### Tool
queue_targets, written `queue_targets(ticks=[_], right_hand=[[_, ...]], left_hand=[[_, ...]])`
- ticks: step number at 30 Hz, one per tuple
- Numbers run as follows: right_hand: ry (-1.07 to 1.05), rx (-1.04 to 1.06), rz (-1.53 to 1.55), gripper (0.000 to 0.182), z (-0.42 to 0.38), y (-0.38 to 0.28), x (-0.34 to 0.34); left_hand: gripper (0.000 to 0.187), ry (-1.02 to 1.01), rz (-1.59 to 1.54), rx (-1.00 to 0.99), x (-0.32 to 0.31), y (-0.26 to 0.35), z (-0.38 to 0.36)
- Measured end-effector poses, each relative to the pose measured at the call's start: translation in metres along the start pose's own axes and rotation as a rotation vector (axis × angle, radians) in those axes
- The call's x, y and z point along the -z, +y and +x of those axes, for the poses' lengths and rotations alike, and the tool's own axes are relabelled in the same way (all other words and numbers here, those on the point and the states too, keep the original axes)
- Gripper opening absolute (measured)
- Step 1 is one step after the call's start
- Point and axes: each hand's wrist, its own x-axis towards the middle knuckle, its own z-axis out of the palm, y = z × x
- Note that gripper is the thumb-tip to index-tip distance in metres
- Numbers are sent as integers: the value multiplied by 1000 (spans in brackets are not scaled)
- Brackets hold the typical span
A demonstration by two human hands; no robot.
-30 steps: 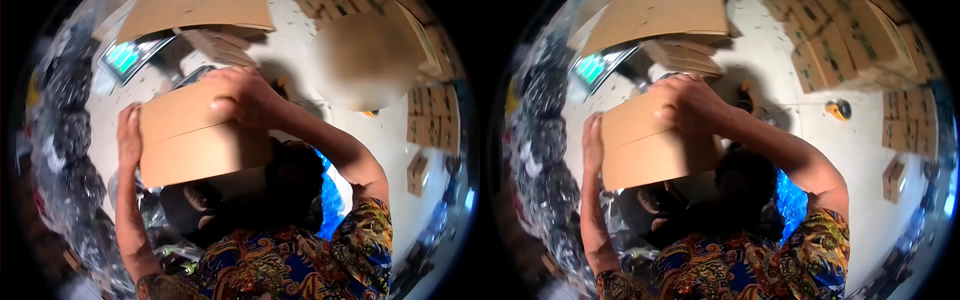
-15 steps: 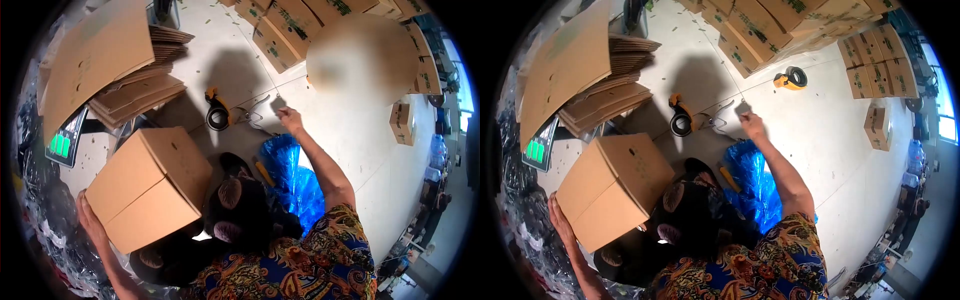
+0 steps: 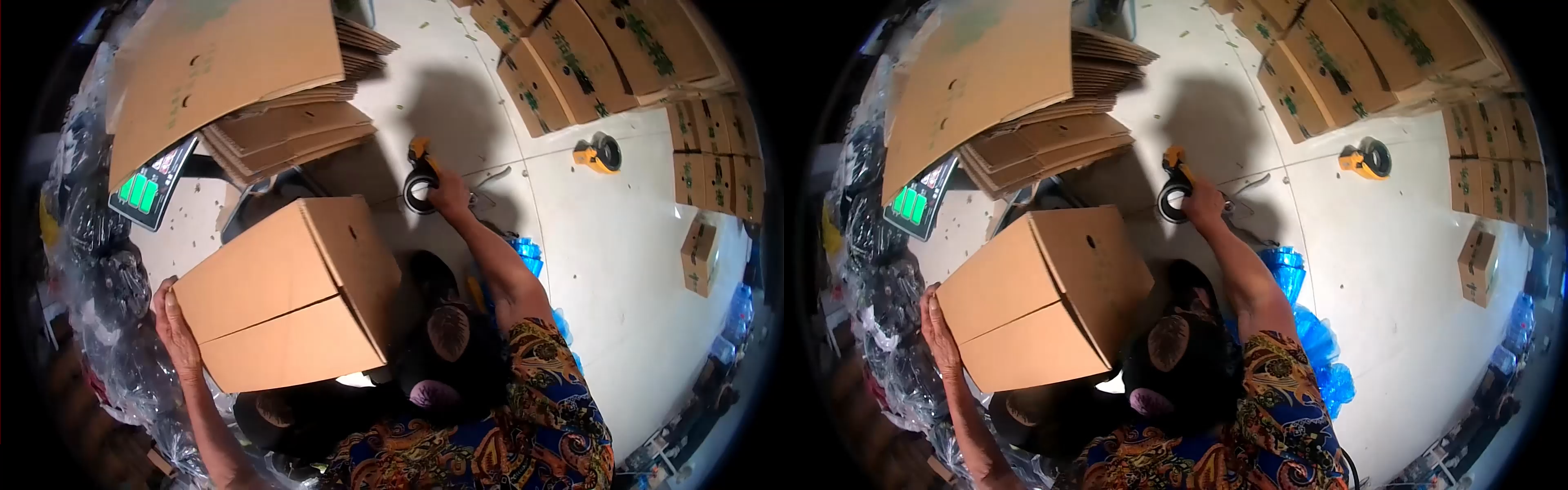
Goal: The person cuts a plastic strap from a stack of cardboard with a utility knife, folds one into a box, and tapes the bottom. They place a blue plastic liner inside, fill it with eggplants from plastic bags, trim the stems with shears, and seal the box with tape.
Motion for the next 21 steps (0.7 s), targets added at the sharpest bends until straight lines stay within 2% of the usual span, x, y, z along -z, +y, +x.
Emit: queue_targets(ticks=[4,6,7,8,10,11,13,16,17,19,20,21], right_hand=[[-185,-85,110,36,-10,-25,50],[-102,-24,394,39,-36,-44,101],[-91,27,703,40,-41,-32,105],[-105,122,857,41,-59,-52,143],[-240,56,1120,66,-83,-98,205],[-365,44,1390,72,-85,-114,225],[-534,98,1286,62,-82,-128,255],[-490,52,1132,48,-104,-177,286],[-500,125,1202,46,-111,-187,289],[-421,292,1113,46,-135,-232,306],[-536,312,1008,50,-133,-233,312],[-552,428,982,56,-137,-246,312]], left_hand=[[38,-14,66,4,-5,17,-4],[37,10,60,12,-3,10,-2],[36,15,53,18,-6,17,-3],[35,7,37,2,-5,15,-2],[34,-3,17,-13,-3,11,-2],[33,-7,7,-22,-3,11,-2],[29,25,-34,-78,-8,14,-4],[26,51,-42,-137,-7,5,-3],[25,66,-45,-161,-9,3,-1],[24,96,-52,-187,-8,2,-3],[24,109,-56,-201,-8,3,-3],[24,120,-63,-220,-9,4,-2]])
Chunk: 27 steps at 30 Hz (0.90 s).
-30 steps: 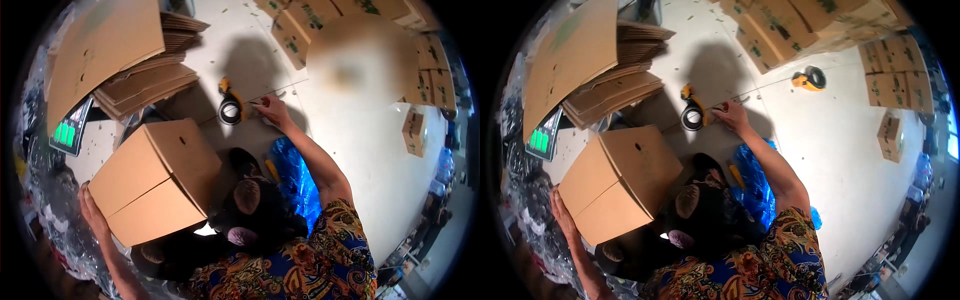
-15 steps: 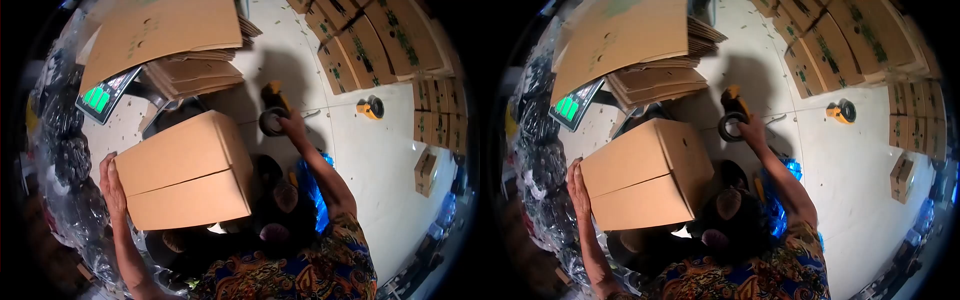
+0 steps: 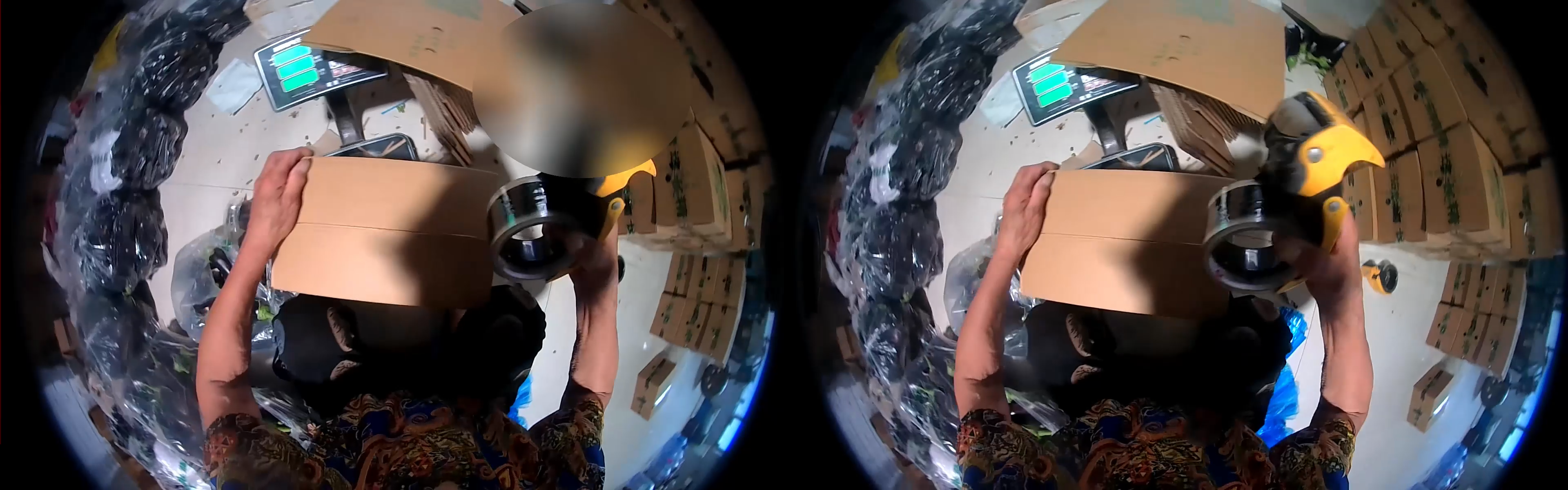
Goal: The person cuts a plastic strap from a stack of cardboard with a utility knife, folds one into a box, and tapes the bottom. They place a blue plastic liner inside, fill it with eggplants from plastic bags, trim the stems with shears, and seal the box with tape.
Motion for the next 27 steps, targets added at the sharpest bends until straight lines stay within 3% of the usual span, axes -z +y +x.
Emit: queue_targets(ticks=[2,3,4,9,10,12,17,21,24,27], right_hand=[[-78,156,-98,69,7,-17,-38],[-180,40,-91,78,7,-30,-59],[-265,129,-304,73,14,-35,-74],[-467,189,-498,62,41,7,-133],[-471,255,-520,61,44,11,-134],[-497,396,-867,61,46,4,-135],[-435,461,-944,60,40,-4,-149],[-458,410,-1039,64,38,-9,-154],[-461,388,-1118,68,39,-10,-156],[-449,340,-1132,67,39,-12,-159]], left_hand=[[23,25,12,-36,-1,-3,1],[23,36,19,-49,-1,-5,0],[23,31,16,-40,0,-5,-2],[23,74,18,-86,-4,-13,-4],[23,89,17,-107,-5,-14,-4],[20,90,23,-116,-7,-18,-4],[19,165,-80,-167,-14,-28,-7],[19,485,-158,-240,6,-2,-15],[19,54,-756,338,45,51,-40],[24,-292,-857,265,56,60,-42]])
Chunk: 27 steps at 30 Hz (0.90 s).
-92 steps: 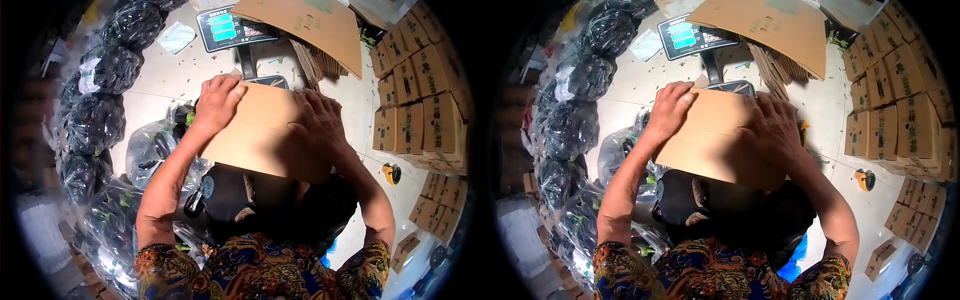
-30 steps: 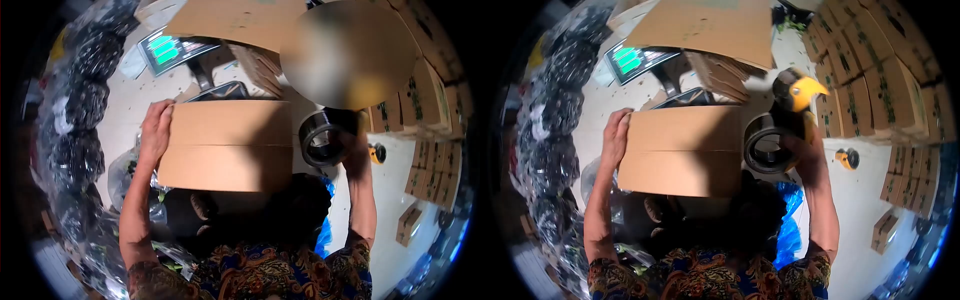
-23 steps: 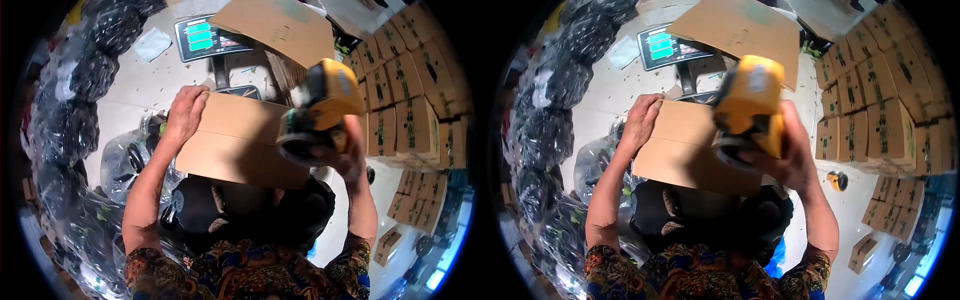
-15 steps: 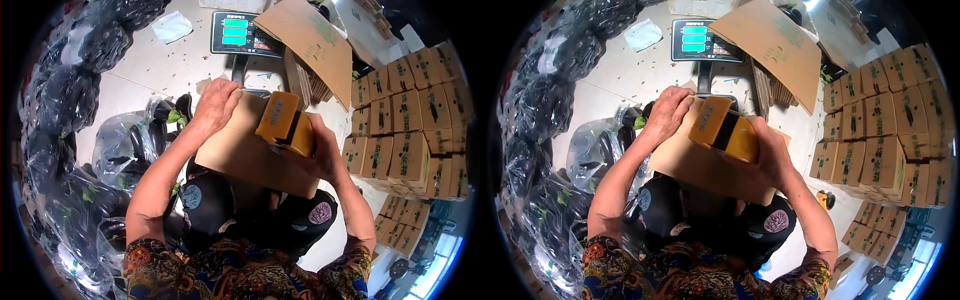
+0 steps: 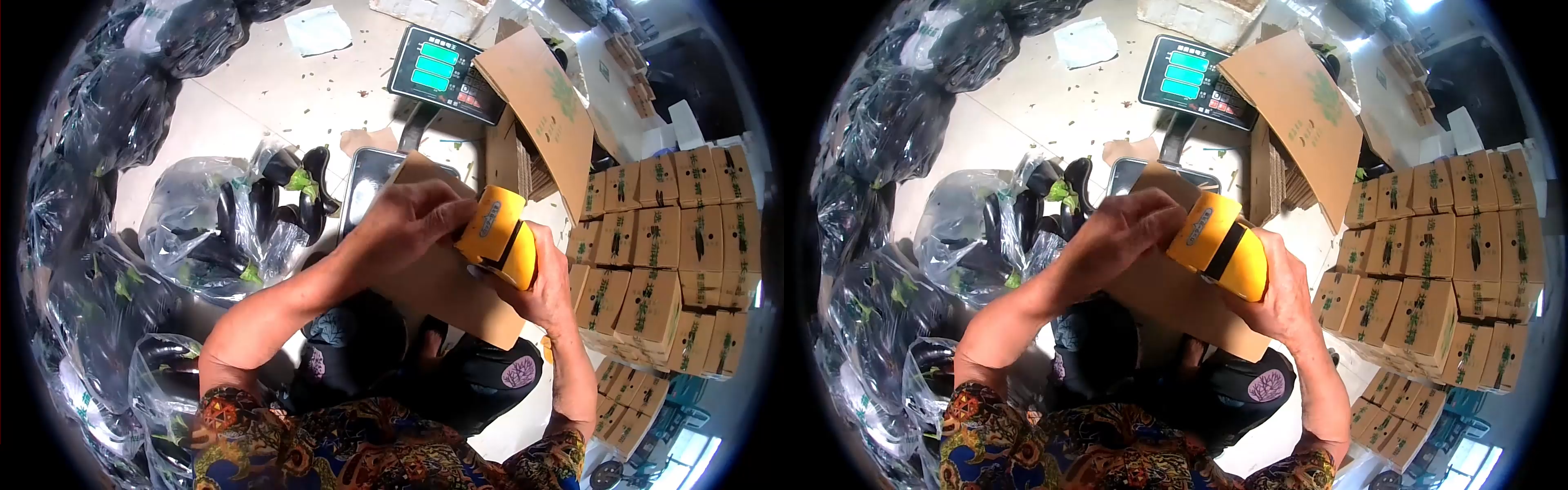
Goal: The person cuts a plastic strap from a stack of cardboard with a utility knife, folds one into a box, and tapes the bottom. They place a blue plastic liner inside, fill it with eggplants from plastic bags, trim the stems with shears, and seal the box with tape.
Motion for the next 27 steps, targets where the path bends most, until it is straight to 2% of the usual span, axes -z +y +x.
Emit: queue_targets(ticks=[7,8,12,15,16,19,21,23,24,27], right_hand=[[18,21,-5,66,-1,2,-1],[18,35,-17,66,1,1,-2],[1,19,-8,65,6,-7,-2],[-76,-30,-23,64,10,-16,2],[-77,-45,-27,63,9,-22,2],[-126,-52,-35,65,7,-25,4],[-157,-76,-103,66,3,-23,11],[-164,-82,-117,66,-1,-15,14],[-207,-135,-104,64,0,-17,16],[-227,-65,-102,60,11,-19,12]], left_hand=[[21,-78,-621,155,3,-14,1],[20,-51,-441,112,3,-20,4],[20,69,-307,32,-6,-25,9],[20,247,39,-11,3,-27,9],[19,273,30,23,5,-30,7],[18,318,-143,-111,27,-48,1],[17,449,-157,111,63,-38,-6],[18,475,-188,72,125,-73,-13],[18,487,-190,82,129,-78,-15],[20,515,-227,106,130,-89,-17]])
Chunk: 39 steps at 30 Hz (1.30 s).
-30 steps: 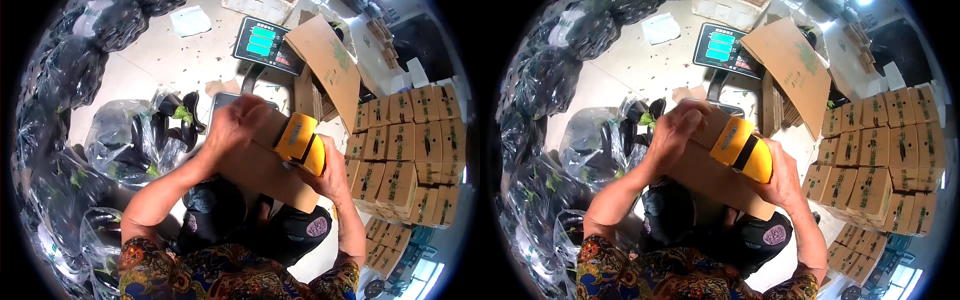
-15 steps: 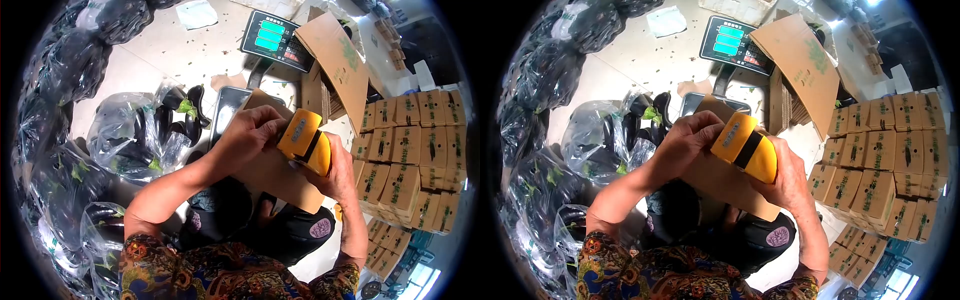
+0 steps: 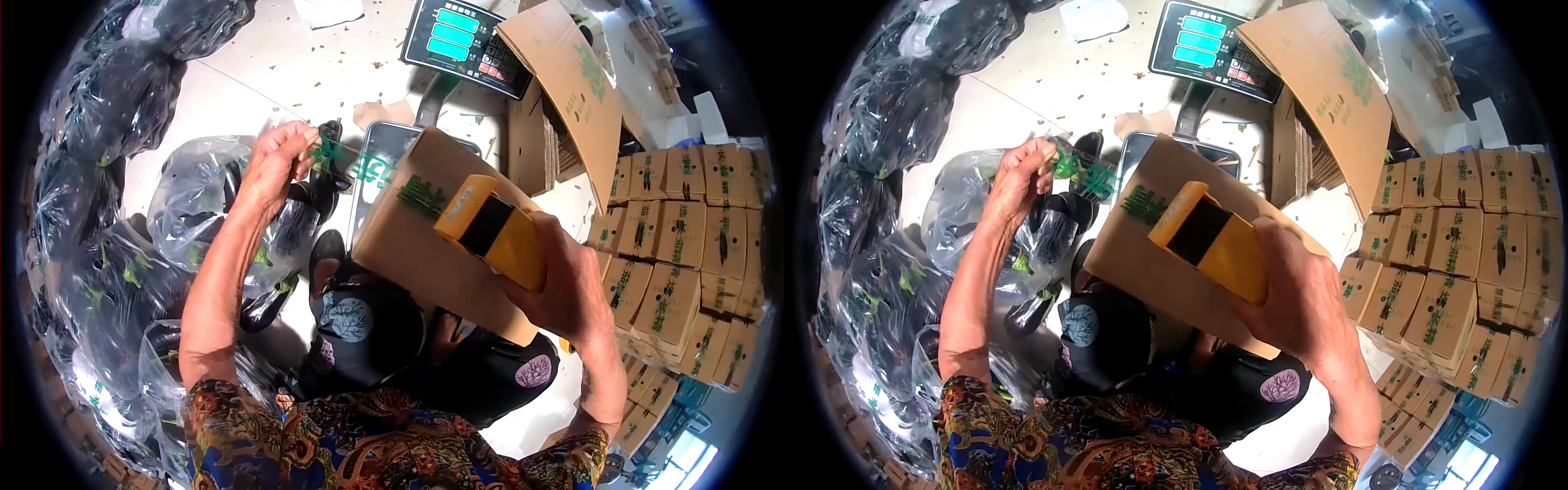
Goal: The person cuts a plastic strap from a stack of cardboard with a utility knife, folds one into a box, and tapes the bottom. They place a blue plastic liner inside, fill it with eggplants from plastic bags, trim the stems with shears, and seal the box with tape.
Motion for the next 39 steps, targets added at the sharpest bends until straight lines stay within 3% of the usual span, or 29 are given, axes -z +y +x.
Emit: queue_targets(ticks=[6,10,12,14,17,18,21,24,26,27,29,32,34,35,36,38,39], right_hand=[[13,61,-49,59,9,-5,-3],[29,78,-31,58,16,-7,-4],[19,74,-27,58,19,-8,-6],[20,79,-15,59,21,-8,-11],[54,90,-12,57,18,-2,-13],[41,81,-7,59,18,-2,-13],[35,72,-2,63,19,-1,-13],[55,81,-15,60,17,-4,-12],[65,62,39,59,15,-3,-15],[77,57,66,58,16,-3,-16],[60,70,34,59,18,0,-15],[90,132,40,58,21,0,-15],[120,157,19,56,18,2,-12],[123,164,-7,54,16,2,-13],[124,173,-30,53,15,3,-14],[114,170,-6,47,16,2,-16],[117,156,-3,46,15,2,-16]], left_hand=[[28,71,12,-37,-2,-36,8],[32,70,294,-79,-8,-78,15],[29,10,362,-371,-35,-115,15],[24,-46,694,-416,-53,-113,11],[22,-159,833,-214,-55,-95,12],[23,-158,892,-279,-53,-107,18],[22,-229,1161,26,-48,-121,26],[32,-243,875,-98,-37,-138,36],[42,-75,565,-76,-55,-117,45],[51,-84,336,-125,-66,-94,38],[53,-229,145,-13,-92,-97,42],[57,-255,100,77,-82,-144,64],[57,-119,267,232,-75,-125,62],[56,0,189,39,-91,-89,45],[52,-63,196,109,-89,-70,50],[48,-174,538,-281,-117,3,19],[47,-172,764,-389,-131,7,12]])
